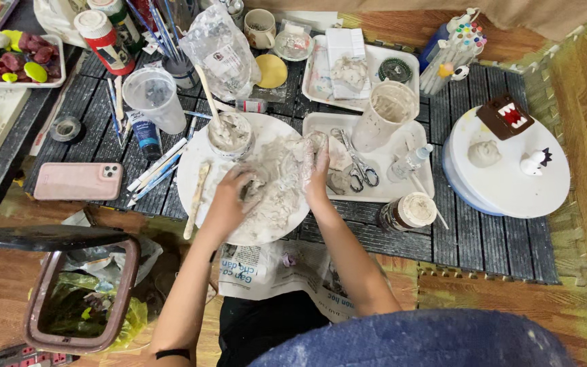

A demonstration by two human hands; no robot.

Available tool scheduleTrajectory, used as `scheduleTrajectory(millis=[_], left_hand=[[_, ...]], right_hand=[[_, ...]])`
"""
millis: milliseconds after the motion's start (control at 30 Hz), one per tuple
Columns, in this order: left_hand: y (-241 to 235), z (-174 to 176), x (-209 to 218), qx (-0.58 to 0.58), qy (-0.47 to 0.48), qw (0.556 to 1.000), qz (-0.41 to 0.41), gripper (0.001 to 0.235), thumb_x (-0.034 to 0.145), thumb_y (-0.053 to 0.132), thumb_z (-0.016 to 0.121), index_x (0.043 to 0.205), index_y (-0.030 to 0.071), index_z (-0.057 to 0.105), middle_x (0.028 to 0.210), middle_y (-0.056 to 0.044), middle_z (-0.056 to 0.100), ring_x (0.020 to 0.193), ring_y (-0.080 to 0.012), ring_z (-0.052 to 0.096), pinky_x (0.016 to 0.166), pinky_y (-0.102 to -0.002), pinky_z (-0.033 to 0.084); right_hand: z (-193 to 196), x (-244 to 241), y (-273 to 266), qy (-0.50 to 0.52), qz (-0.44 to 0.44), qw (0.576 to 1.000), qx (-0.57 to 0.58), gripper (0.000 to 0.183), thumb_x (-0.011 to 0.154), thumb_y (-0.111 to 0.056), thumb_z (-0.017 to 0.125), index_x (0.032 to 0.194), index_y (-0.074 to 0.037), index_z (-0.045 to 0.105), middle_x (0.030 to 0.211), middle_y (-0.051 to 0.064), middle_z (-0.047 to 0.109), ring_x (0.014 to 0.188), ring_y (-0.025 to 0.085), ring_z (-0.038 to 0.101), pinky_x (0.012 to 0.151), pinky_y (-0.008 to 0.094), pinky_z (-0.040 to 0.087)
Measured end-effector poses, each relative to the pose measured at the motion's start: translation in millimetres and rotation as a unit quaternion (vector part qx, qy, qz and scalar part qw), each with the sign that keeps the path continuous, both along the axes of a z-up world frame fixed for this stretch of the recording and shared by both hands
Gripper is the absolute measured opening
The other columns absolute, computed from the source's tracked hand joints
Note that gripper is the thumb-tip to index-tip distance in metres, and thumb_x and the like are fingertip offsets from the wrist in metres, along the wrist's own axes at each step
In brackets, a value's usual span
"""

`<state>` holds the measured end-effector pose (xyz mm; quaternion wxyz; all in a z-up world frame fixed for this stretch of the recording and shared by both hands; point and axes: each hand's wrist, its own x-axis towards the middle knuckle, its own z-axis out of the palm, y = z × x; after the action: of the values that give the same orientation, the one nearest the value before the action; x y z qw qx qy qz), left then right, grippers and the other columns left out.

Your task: The person kneads a mass of white clay on a white plate using both hands. They repeatedly press, fold, and mix the material, occasionally picking up and repositioning portions of the clay.

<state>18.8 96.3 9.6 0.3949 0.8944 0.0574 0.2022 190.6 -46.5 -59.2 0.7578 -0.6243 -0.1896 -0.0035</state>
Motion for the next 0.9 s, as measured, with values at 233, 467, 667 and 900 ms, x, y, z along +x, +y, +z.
scheduleTrajectory(millis=[233,467,667,900], left_hand=[[-3.3,19.1,-4.2,-0.021,-0.039,0.999,-0.007,0.041,0.079,0.006,0.076,0.118,-0.001,0.068,0.129,-0.022,0.064,0.119,-0.0424,0.063,0.100,-0.043,0.051],[17.7,57.5,-30.3,-0.043,-0.089,0.993,0.068,0.023,0.092,0.007,0.073,0.115,0.006,0.071,0.123,-0.014,0.069,0.115,-0.0296,0.067,0.100,-0.040,0.054],[2.2,56.3,-24.4,-0.172,-0.130,0.975,0.048,0.024,0.109,0.010,0.055,0.126,0.012,0.070,0.122,-0.004,0.074,0.113,-0.0209,0.072,0.102,-0.036,0.057],[-69.7,28.3,15.0,-0.154,-0.164,0.969,0.101,0.050,0.094,0.012,0.070,0.141,0.001,0.056,0.128,-0.016,0.069,0.115,-0.0289,0.068,0.095,-0.040,0.055]], right_hand=[[-26.6,-16.1,-7.0,0.090,-0.031,0.993,0.072,0.054,0.106,-0.024,0.049,0.151,0.000,0.030,0.135,0.005,0.050,0.116,0.013,0.054,0.091,0.029,0.052],[-46.0,-19.6,-7.5,0.014,-0.055,0.998,-0.032,0.056,0.112,-0.023,0.049,0.157,0.002,0.028,0.132,0.013,0.060,0.115,0.018,0.056,0.103,0.031,0.046],[-25.8,-34.8,-12.8,-0.185,-0.076,0.979,-0.032,0.041,0.121,-0.022,0.044,0.150,0.002,0.029,0.135,0.018,0.051,0.116,0.021,0.056,0.108,0.033,0.047],[50.0,-73.6,-25.1,0.240,0.255,0.821,0.450,0.081,0.103,-0.064,0.041,0.157,-0.003,0.035,0.139,0.018,0.057,0.120,0.028,0.059,0.106,0.042,0.049]])
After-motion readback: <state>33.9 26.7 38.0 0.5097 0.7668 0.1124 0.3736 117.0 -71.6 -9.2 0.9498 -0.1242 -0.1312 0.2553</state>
